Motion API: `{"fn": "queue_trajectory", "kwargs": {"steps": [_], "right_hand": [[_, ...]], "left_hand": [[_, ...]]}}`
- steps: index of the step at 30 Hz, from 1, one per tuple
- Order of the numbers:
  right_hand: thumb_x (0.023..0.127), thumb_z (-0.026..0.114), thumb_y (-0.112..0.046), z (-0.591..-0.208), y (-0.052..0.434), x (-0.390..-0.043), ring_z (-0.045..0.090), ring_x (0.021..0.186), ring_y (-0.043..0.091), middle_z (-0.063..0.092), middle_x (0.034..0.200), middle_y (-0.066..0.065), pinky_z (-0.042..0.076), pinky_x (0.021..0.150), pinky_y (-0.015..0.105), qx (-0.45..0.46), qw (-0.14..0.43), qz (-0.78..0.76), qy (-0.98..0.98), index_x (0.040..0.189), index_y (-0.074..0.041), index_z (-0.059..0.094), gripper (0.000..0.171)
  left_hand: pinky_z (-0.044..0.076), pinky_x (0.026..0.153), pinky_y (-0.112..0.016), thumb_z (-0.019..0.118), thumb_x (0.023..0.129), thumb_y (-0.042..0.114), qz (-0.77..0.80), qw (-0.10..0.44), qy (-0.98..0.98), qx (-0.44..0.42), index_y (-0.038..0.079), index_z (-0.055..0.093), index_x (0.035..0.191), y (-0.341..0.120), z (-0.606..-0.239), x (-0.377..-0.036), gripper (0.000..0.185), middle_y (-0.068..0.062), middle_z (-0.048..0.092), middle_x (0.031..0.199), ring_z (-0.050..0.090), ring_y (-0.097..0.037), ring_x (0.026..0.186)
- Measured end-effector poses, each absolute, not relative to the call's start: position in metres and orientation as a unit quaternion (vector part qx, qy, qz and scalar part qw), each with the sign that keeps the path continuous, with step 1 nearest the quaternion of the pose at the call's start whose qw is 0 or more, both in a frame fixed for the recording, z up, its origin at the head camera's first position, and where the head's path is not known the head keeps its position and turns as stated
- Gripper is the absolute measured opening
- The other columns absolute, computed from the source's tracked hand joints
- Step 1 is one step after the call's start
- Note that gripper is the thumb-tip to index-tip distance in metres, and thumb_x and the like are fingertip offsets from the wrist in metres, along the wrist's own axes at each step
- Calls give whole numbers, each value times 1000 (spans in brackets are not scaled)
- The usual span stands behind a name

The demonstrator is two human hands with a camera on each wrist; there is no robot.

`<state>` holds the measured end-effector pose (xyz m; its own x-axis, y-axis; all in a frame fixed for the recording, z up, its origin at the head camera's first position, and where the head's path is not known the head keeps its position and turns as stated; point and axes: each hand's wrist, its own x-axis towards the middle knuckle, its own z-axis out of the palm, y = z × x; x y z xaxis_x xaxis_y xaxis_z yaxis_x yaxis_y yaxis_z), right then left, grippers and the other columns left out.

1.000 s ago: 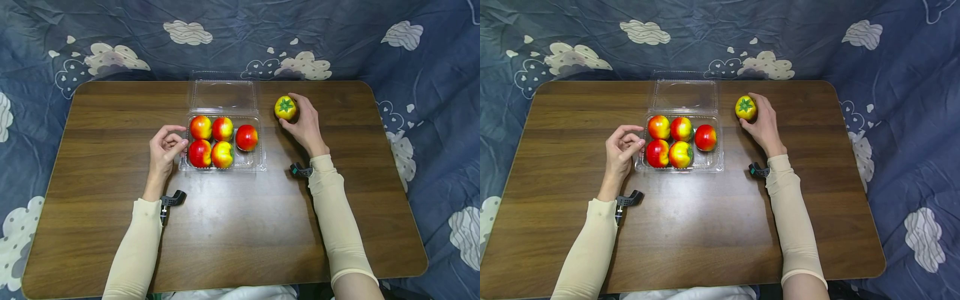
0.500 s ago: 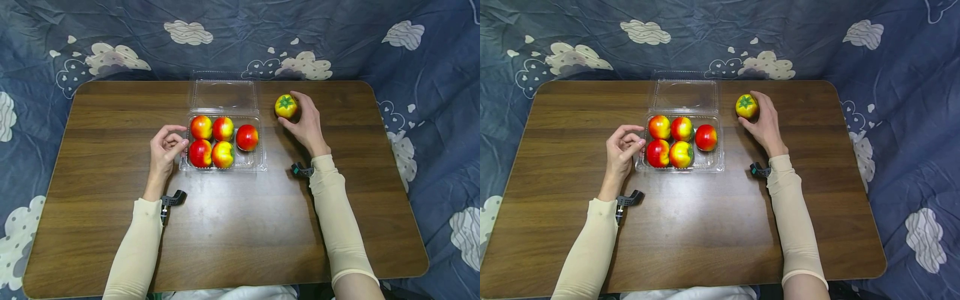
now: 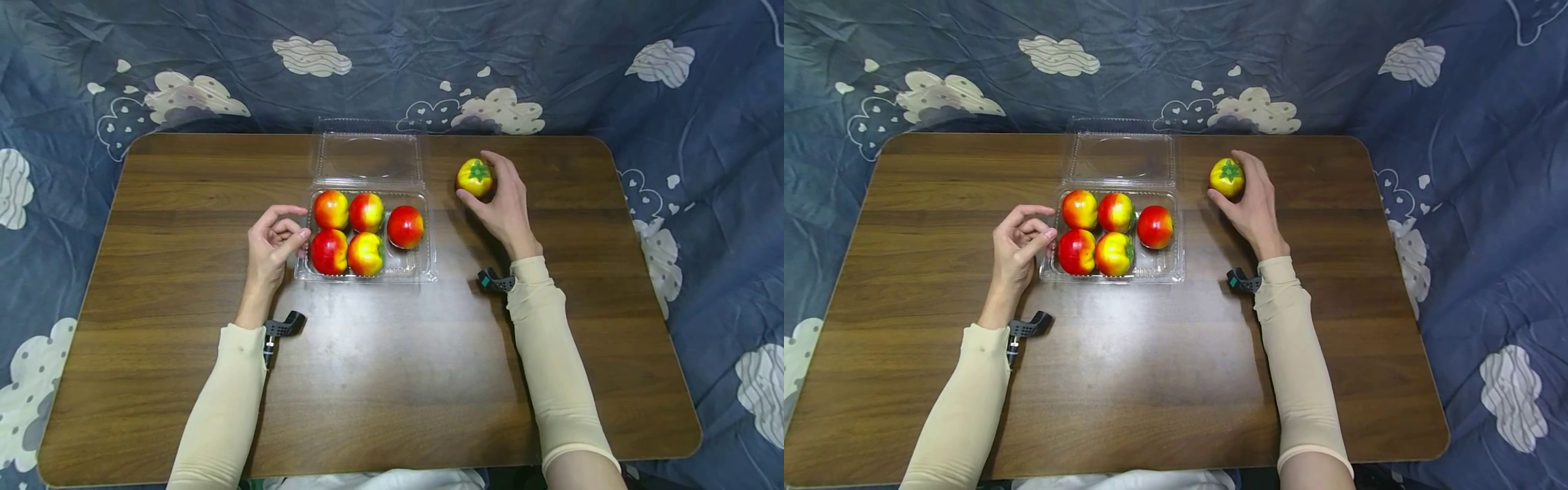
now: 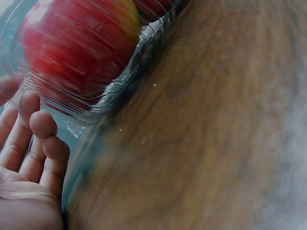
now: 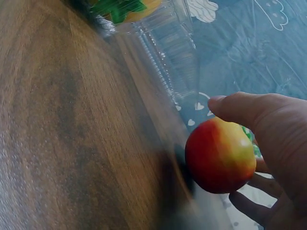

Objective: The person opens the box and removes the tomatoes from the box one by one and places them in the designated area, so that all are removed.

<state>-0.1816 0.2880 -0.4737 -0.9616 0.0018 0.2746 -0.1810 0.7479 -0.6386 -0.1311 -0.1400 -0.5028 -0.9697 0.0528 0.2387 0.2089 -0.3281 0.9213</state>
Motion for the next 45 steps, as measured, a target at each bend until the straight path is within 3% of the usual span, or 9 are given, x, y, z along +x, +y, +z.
{"fn": "queue_trajectory", "kwargs": {"steps": [15, 26, 36, 45], "right_hand": [[89, 83, -33, -472, 290, -179, 52, 139, 29, 53, 154, 10, 39, 124, 43, 41, 141, 361, -921, 152, -12, 50, 74], [89, 83, -31, -467, 286, -176, 57, 130, 34, 59, 148, 9, 45, 115, 46, 55, 196, 380, -902, 146, -7, 56, 68], [88, 84, -29, -465, 279, -169, 57, 134, 21, 63, 144, 5, 47, 115, 42, 58, 248, 386, -887, 141, -8, 62, 62], [88, 85, -28, -457, 261, -157, 57, 135, 23, 64, 144, 7, 45, 119, 39, 100, 243, 392, -882, 140, -9, 64, 60]], "left_hand": [[54, 46, -22, 70, 88, -12, -804, 50, -581, -116, -14, 63, 118, -140, -502, -130, 30, -6, 69, 70, 55, -18, 45], [54, 46, -22, 70, 88, -12, -805, 50, -580, -115, -14, 63, 117, -140, -503, -130, 30, -8, 69, 70, 55, -19, 46], [55, 46, -22, 71, 88, -12, -802, 51, -583, -118, -14, 63, 118, -140, -502, -131, 31, -6, 70, 71, 57, -17, 46], [55, 46, -22, 71, 88, -11, -800, 51, -586, -118, -16, 62, 118, -140, -502, -131, 31, -7, 69, 70, 56, -17, 46]]}}
